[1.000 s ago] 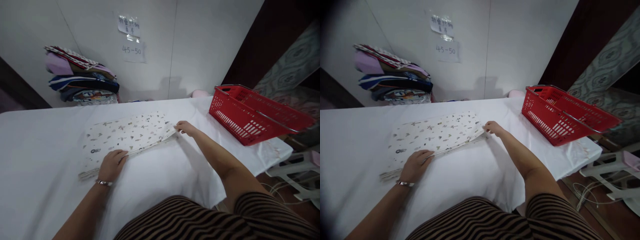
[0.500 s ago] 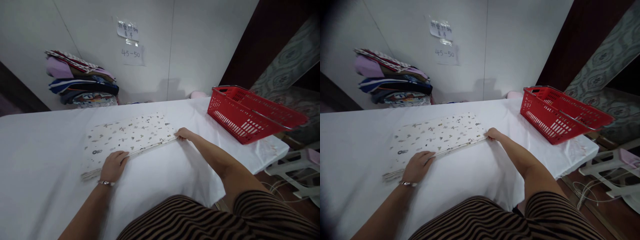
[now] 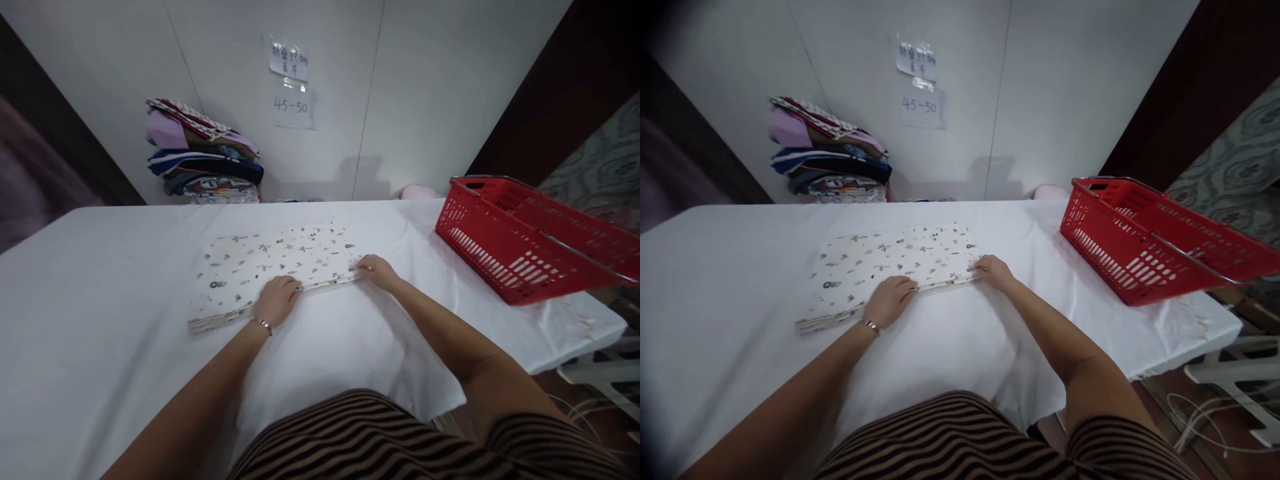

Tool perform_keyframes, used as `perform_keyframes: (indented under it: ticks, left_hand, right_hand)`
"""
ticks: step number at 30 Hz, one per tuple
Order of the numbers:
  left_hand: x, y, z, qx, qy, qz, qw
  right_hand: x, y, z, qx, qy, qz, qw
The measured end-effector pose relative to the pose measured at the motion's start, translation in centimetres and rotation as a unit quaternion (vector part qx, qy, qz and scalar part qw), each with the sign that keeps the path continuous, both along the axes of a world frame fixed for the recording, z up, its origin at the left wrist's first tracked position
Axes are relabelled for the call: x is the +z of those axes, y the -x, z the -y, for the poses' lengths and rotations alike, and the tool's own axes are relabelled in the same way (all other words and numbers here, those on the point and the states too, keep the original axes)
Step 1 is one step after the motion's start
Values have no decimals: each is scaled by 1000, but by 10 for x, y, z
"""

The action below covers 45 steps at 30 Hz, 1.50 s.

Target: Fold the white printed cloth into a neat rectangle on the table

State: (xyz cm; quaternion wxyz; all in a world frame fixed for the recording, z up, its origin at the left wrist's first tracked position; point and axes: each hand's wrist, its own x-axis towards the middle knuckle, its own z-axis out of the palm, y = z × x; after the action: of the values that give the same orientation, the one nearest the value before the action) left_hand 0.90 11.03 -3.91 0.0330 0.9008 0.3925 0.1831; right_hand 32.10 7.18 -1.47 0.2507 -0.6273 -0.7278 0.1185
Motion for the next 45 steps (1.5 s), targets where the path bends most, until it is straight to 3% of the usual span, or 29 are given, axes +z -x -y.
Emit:
perform_keyframes:
  ticks: [5, 10, 24, 31, 38, 45]
  left_hand:
    - [1, -32, -6, -12, 19, 9, 1000]
    - [1, -43, -10, -11, 28, 2, 1000]
    - [5, -52, -11, 49, 73, 36, 995]
    - [1, -51, -10, 20, 41, 12, 999]
    - [-2, -50, -7, -13, 11, 4, 1000]
    - [-3, -49, -11, -30, 15, -14, 999]
  right_hand:
    - [-13, -3, -2, 49, 3, 62, 997]
    - [-23, -11, -5, 73, -23, 85, 993]
    - [-27, -8, -5, 53, -15, 37, 998]
    - [-26, -5, -3, 33, -24, 5, 999]
    - [-22, -8, 3, 94, -59, 84, 990]
    - [-20, -11, 3, 115, -54, 98, 987]
